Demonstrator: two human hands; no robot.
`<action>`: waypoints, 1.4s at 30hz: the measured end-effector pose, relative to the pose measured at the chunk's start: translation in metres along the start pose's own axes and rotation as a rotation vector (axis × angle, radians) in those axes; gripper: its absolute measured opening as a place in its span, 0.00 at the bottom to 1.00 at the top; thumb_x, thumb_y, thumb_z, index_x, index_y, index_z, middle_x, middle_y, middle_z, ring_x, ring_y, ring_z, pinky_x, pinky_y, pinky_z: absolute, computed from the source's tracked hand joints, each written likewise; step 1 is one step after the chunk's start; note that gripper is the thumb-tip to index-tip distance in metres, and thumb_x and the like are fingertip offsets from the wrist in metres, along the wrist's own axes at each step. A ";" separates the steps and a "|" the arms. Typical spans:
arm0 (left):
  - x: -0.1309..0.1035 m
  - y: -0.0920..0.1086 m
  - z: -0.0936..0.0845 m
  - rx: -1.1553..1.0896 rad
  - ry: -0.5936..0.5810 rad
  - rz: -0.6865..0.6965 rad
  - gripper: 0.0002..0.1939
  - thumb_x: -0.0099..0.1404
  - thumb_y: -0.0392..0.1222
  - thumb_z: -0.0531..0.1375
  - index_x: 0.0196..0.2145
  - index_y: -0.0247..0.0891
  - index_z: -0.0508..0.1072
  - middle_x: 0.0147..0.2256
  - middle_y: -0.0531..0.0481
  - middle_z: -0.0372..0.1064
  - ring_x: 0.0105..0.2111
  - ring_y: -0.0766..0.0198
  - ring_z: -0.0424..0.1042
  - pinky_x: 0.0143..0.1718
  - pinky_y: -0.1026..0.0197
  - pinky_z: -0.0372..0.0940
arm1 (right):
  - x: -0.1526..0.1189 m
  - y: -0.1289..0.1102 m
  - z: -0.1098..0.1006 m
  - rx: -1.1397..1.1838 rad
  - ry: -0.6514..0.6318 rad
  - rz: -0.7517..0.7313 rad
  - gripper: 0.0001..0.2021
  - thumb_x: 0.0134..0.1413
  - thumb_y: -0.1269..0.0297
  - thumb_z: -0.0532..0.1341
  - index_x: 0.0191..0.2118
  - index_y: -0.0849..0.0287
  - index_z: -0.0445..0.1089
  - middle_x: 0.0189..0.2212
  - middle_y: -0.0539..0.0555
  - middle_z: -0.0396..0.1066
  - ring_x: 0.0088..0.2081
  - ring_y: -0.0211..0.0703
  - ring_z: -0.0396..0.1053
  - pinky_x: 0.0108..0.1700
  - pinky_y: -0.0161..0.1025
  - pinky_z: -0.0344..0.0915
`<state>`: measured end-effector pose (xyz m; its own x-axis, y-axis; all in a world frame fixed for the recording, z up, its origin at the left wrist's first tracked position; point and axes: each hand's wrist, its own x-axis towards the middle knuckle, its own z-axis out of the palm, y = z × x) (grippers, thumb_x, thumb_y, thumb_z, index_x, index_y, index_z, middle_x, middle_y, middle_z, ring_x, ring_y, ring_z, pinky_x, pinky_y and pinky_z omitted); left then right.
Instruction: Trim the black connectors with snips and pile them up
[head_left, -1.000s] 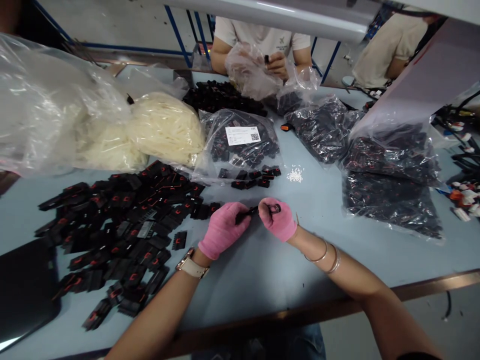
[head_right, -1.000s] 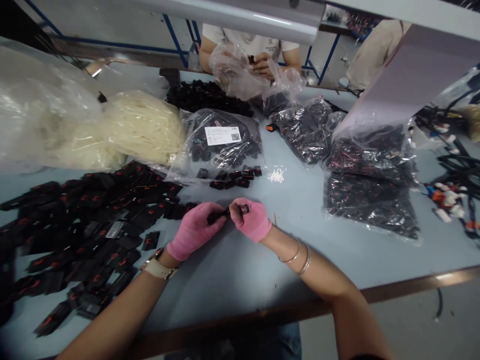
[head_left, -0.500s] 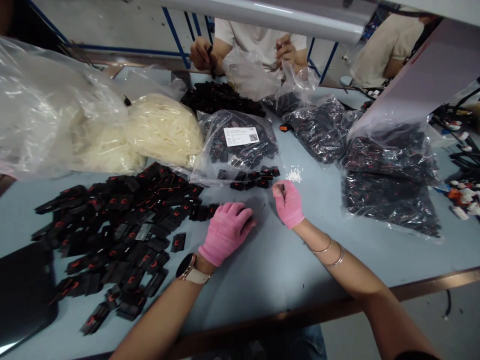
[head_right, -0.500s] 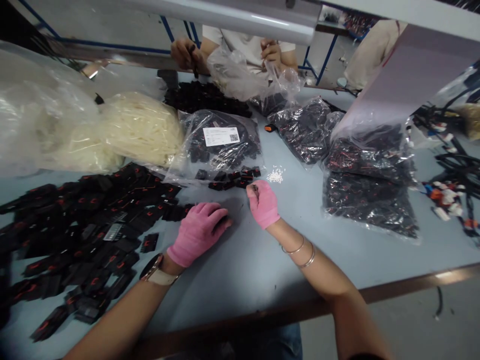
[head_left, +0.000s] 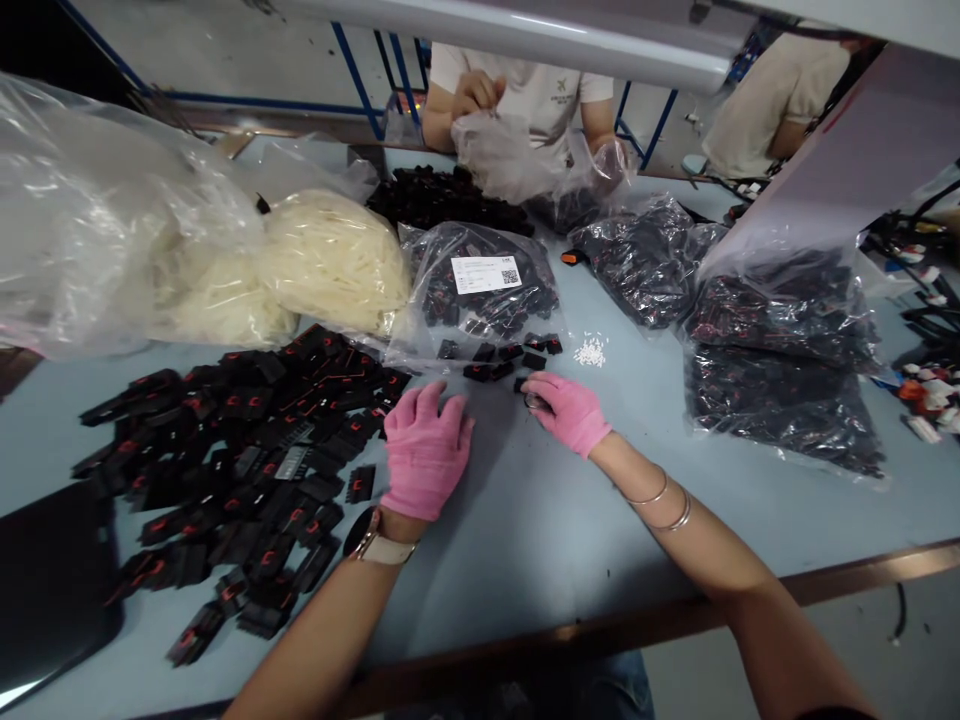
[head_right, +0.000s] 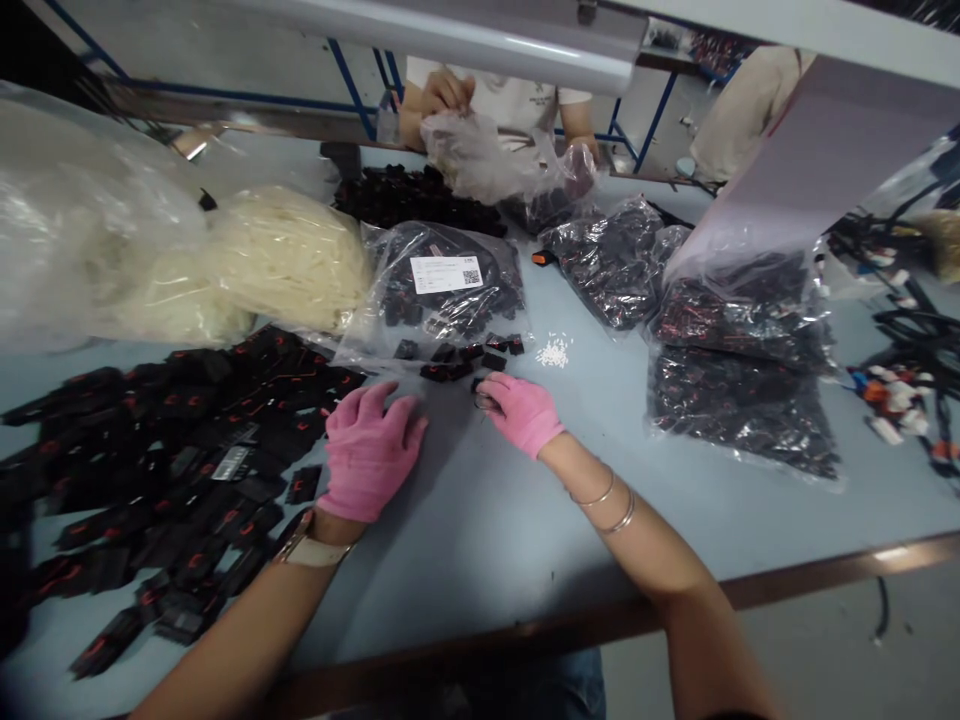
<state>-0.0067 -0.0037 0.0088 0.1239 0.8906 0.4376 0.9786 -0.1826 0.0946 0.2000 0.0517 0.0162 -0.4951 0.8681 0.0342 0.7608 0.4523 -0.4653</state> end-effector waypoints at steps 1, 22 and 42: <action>0.000 0.001 0.000 -0.017 0.000 0.011 0.08 0.62 0.41 0.57 0.40 0.40 0.71 0.49 0.38 0.65 0.50 0.42 0.61 0.44 0.43 0.60 | -0.001 -0.001 0.000 0.054 0.005 -0.010 0.14 0.55 0.70 0.57 0.47 0.54 0.70 0.50 0.52 0.70 0.45 0.42 0.69 0.46 0.38 0.65; -0.005 0.016 0.004 -0.412 0.100 0.287 0.12 0.65 0.43 0.57 0.44 0.36 0.65 0.36 0.44 0.72 0.35 0.58 0.71 0.37 0.58 0.68 | -0.013 -0.030 0.003 0.122 -0.048 0.096 0.12 0.51 0.62 0.62 0.42 0.60 0.72 0.35 0.54 0.71 0.37 0.41 0.68 0.39 0.37 0.61; -0.005 0.012 0.007 -0.499 -0.073 0.290 0.09 0.67 0.38 0.54 0.42 0.38 0.72 0.39 0.47 0.74 0.37 0.60 0.72 0.39 0.57 0.69 | 0.007 0.061 -0.063 -0.036 0.292 0.592 0.15 0.51 0.55 0.56 0.33 0.61 0.74 0.27 0.54 0.73 0.29 0.41 0.65 0.32 0.36 0.59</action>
<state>0.0061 -0.0070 0.0014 0.4034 0.7981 0.4476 0.7094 -0.5817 0.3979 0.2698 0.0981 0.0441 0.1417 0.9897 0.0225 0.8857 -0.1166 -0.4493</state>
